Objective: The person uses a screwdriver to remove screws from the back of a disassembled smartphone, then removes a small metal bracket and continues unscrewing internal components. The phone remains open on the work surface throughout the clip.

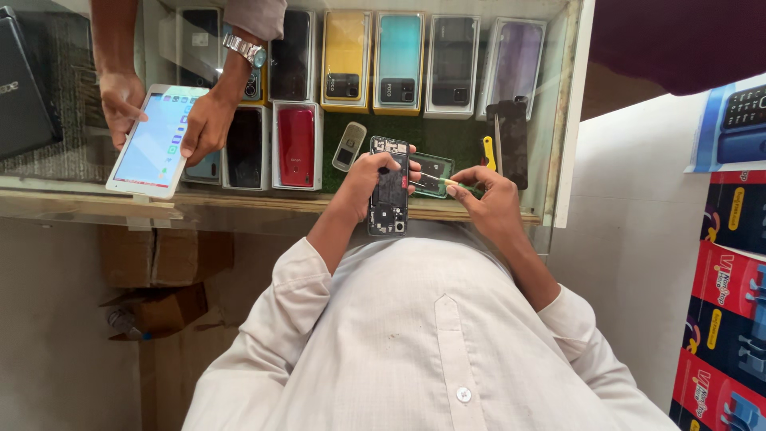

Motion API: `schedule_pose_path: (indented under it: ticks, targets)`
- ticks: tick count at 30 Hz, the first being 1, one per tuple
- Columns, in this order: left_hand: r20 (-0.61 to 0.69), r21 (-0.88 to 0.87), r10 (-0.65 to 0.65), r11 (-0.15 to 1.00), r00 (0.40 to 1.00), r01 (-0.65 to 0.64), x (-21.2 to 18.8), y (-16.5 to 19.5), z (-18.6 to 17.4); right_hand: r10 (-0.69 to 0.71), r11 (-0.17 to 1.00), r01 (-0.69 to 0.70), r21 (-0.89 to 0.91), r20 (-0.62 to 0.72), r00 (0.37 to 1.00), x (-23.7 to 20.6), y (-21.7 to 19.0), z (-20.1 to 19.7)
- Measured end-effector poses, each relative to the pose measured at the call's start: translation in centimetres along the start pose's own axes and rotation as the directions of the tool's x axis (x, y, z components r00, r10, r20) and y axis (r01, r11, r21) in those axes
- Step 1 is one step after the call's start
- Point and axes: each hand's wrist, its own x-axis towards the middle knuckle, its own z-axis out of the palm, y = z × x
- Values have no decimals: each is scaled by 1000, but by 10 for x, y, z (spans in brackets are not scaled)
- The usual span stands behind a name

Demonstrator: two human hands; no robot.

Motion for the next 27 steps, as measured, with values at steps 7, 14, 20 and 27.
schedule_pose_path:
  ticks: [7,14,20,27]
  targets:
    - [-110,149,39,989,993,-22,10,-2,5,-72,997,72,-3,-69,995,-3,15,-7]
    - [-89,197,39,980,995,-20,11,-3,9,-88,996,88,-2,-84,993,2,18,-9]
    - [0,190,16,982,1000,-16,13,-6,7,-66,997,68,45,-44,997,5,16,-5]
    - [114,10,-30,1000,993,29,22,-10,-2,-20,998,19,56,6,1000,6,20,1]
